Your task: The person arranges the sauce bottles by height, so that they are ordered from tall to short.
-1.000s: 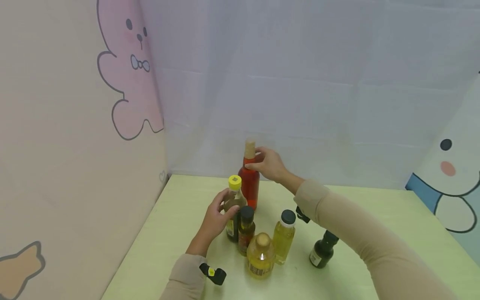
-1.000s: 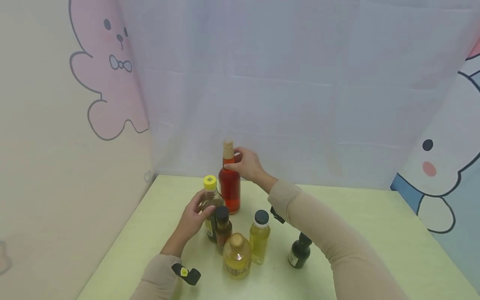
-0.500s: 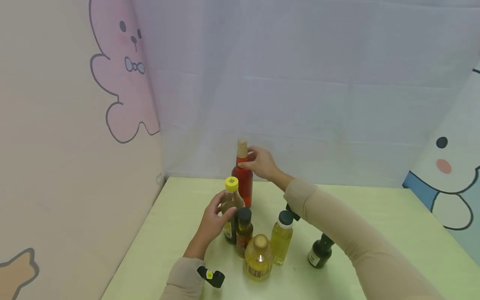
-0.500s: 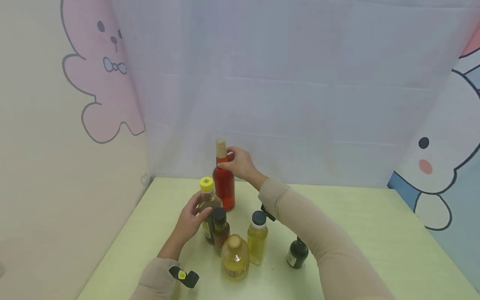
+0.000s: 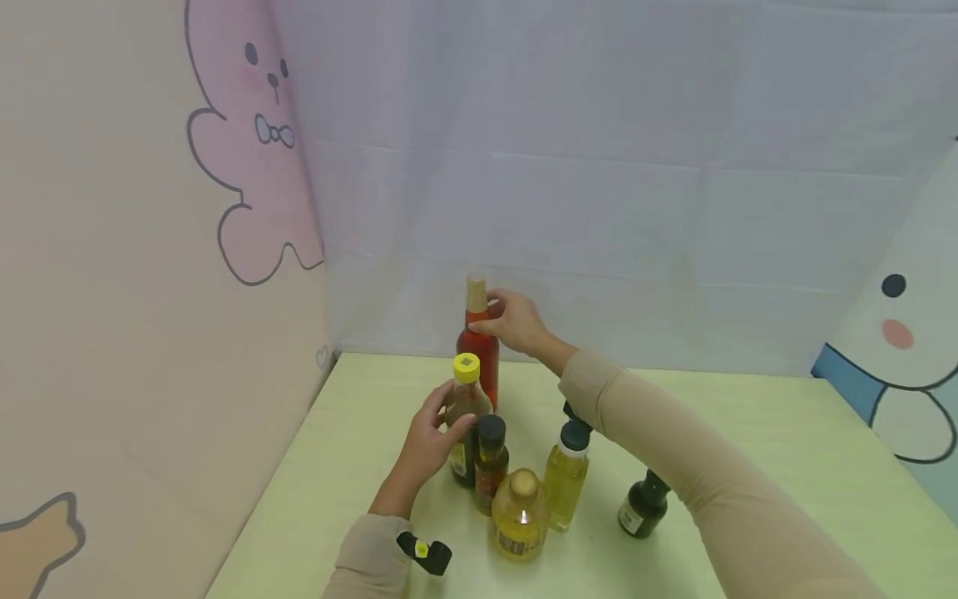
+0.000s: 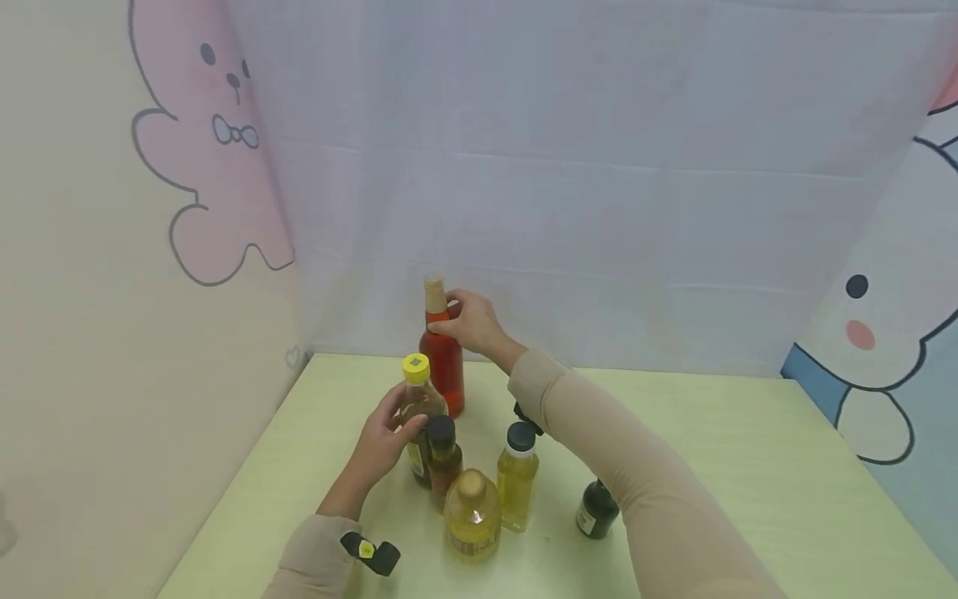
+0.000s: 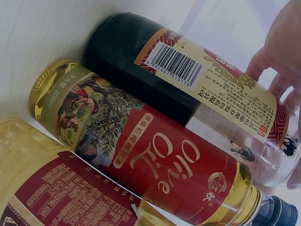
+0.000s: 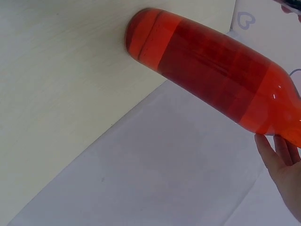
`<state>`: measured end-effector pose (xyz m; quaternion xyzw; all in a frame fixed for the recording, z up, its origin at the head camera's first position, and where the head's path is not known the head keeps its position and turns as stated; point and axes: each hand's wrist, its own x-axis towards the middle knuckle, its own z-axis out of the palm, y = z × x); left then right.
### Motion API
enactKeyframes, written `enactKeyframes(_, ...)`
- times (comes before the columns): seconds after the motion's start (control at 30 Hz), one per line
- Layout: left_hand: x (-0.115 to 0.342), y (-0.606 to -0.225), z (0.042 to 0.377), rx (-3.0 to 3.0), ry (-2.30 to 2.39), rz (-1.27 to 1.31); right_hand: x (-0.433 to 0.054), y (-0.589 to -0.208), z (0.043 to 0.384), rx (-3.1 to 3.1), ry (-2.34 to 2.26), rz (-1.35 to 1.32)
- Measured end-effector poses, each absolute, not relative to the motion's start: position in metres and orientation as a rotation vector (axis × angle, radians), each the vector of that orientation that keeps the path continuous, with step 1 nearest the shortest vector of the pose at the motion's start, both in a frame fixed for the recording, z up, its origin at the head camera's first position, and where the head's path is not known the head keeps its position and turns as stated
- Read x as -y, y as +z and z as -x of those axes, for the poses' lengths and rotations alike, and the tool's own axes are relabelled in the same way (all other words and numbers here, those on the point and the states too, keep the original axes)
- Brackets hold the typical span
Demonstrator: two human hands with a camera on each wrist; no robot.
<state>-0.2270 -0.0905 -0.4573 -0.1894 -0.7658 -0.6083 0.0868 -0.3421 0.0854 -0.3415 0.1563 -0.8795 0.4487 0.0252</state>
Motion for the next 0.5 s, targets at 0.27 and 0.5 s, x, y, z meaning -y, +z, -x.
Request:
enactKeyframes(0.27,0.0898,-0.4557,0.2282,2.305,-1.796,0.556,-0.0819,-0.3393,0.3471,2.755,1.387,-0.558)
enactKeyframes(0.5,0.0933,-0.4545,0.2288,2.305,-1.765,0.561,-0.0781,-0.3363,0.3518,2.786,1.442,-0.566)
